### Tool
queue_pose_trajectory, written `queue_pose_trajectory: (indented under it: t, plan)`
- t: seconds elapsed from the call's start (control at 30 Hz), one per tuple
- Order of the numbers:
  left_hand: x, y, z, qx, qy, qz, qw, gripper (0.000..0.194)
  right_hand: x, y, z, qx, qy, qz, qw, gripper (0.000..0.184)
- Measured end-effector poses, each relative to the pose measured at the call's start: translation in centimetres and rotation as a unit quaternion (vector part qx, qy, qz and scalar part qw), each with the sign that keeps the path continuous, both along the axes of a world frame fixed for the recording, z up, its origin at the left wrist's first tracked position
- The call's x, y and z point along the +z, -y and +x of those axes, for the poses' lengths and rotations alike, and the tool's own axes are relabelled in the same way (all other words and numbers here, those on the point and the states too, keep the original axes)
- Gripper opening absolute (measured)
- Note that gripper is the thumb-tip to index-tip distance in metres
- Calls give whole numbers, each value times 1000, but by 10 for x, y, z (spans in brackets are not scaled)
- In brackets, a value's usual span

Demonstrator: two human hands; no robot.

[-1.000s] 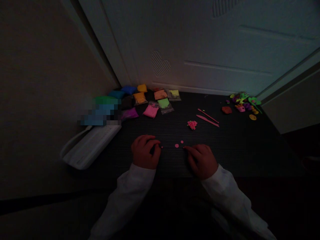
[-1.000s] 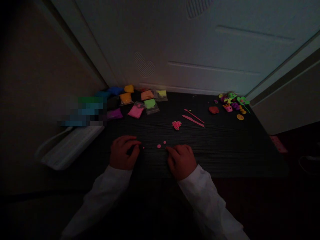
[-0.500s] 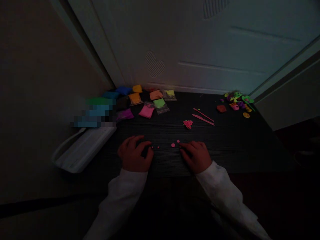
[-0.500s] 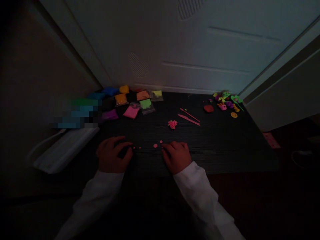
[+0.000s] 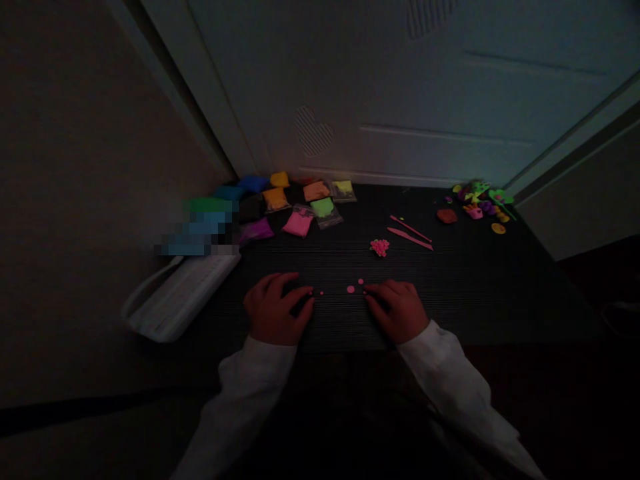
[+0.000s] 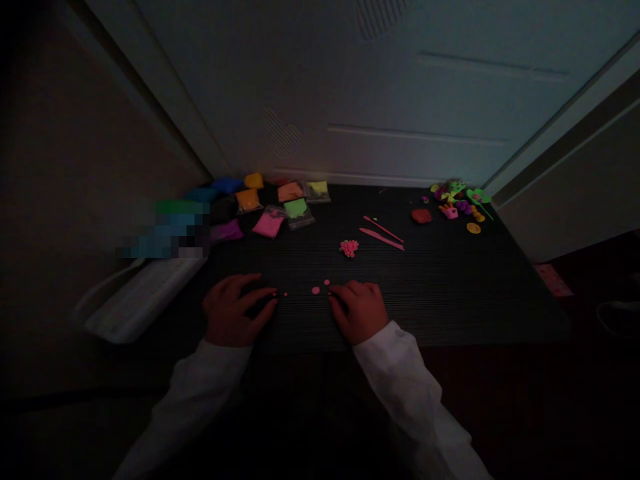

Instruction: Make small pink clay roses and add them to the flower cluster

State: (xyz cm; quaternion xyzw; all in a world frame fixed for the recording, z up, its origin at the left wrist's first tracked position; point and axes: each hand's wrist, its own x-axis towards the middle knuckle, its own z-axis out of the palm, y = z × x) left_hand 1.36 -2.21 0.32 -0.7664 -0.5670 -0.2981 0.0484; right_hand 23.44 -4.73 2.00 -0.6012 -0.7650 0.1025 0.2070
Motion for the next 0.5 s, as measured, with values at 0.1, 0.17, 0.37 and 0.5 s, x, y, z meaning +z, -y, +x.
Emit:
queue_pose_trajectory:
  t: [0.1, 0.17, 0.37, 0.5]
  plan:
    - [0, 0, 9, -12, 20, 11, 1000, 13, -1, 0, 1, 0, -10, 6, 1000, 21]
    - [-1, 0, 13, -12, 29, 11, 999, 12, -2, -1, 2, -2, -16, 8, 1000, 21]
    - [-5, -4, 15, -11, 36, 7, 999, 8, -2, 0, 3, -1, -37, 6, 999, 21]
    - [-5, -4, 15, -11, 40, 8, 999, 7, -1, 0, 3, 4, -43, 5, 999, 20]
